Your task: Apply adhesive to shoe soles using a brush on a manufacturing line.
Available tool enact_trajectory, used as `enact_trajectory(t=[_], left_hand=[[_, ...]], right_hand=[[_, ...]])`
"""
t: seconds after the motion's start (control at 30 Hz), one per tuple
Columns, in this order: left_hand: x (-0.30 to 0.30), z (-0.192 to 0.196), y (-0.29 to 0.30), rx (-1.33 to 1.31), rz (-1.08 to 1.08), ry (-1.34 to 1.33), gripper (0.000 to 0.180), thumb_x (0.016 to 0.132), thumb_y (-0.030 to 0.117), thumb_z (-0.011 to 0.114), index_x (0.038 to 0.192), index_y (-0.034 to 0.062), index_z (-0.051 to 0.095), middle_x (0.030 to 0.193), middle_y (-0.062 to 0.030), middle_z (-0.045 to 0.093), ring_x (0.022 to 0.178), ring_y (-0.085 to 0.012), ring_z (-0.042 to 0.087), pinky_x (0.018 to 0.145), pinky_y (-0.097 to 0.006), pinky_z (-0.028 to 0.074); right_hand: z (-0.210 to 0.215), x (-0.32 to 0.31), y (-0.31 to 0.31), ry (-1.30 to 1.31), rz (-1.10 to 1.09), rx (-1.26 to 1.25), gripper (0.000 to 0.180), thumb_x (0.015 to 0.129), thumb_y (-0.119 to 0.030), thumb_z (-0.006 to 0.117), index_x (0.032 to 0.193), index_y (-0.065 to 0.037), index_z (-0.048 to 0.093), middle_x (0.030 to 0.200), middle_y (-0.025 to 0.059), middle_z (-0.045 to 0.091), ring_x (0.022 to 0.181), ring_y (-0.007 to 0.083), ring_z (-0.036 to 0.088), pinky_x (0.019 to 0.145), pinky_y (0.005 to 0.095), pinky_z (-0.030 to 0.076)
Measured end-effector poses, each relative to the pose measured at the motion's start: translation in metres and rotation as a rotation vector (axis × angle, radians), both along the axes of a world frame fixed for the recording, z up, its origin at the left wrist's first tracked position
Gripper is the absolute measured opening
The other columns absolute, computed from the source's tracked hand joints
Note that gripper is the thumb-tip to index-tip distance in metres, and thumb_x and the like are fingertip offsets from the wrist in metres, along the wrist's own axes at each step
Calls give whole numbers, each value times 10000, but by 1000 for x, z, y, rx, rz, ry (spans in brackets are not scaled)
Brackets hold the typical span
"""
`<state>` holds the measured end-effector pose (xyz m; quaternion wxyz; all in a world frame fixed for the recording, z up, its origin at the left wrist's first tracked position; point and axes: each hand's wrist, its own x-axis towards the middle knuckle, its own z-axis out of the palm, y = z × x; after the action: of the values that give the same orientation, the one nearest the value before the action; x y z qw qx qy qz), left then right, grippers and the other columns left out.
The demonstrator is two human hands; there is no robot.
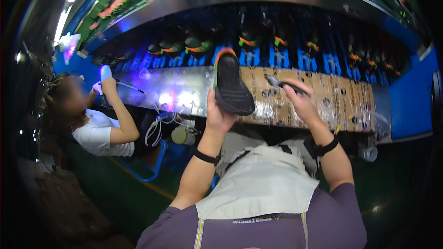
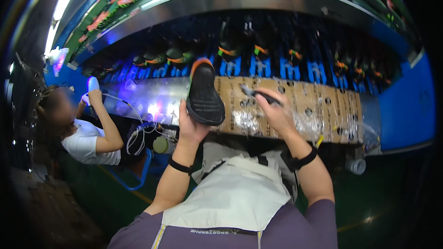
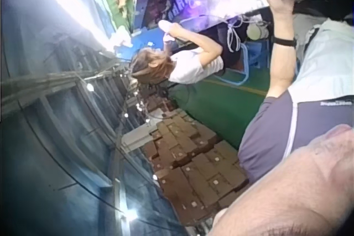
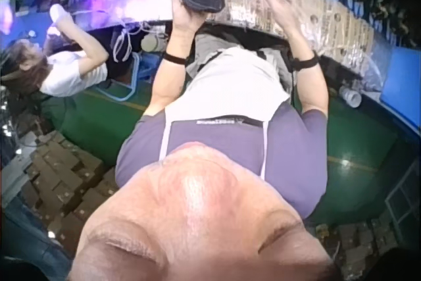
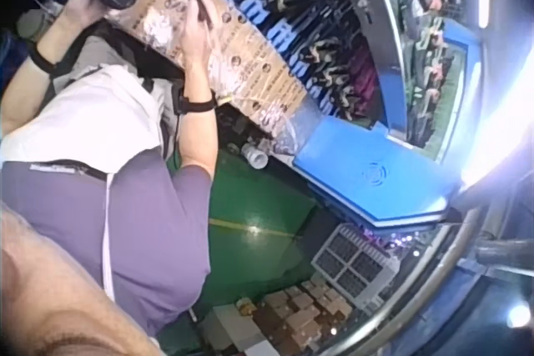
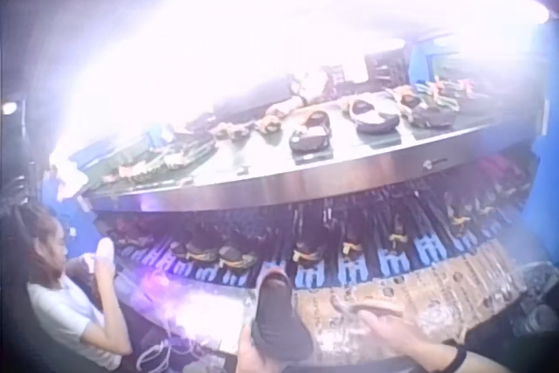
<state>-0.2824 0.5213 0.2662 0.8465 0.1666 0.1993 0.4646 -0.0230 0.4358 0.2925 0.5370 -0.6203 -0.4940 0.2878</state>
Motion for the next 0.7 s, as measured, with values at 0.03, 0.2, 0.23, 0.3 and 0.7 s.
enact_trajectory(t=[0.03,0.2,0.23,0.3,0.7], left_hand=[[-4,-4,1,-41,-32,-23,786,1053,636,289,1550,51,454,1469,-171,581,1327,-374,581,1127,-545,463],[-20,17,-1,-82,-190,-93,861,994,657,338,1572,22,405,1419,-303,570,1137,-503,666,874,-595,611],[-19,33,5,-72,-253,-146,866,990,647,368,1576,11,390,1415,-323,563,1121,-523,668,844,-606,622],[-19,71,18,-86,-319,-271,897,973,639,452,1581,-12,356,1405,-357,552,1081,-566,671,801,-633,637],[44,226,178,449,312,171,743,1088,481,484,1436,-167,379,1236,-342,635,1101,-408,701,923,-427,614]], right_hand=[[-16,6,2,-50,-47,49,247,961,-185,717,1153,-33,750,1040,138,745,918,247,696,844,346,527],[-74,25,-7,-83,-220,113,275,1003,-153,683,1218,15,718,1113,165,741,1056,259,692,953,358,515],[-92,31,-11,-86,-242,104,282,993,-154,696,1219,11,725,1135,179,743,1087,290,693,975,383,512],[-114,38,-16,-249,-196,32,321,1006,-195,671,1266,-11,718,1257,170,728,1237,293,649,1095,388,454],[-115,29,-7,-282,-194,178,307,941,-142,707,1216,-6,718,1098,198,734,1014,360,700,936,420,526]])
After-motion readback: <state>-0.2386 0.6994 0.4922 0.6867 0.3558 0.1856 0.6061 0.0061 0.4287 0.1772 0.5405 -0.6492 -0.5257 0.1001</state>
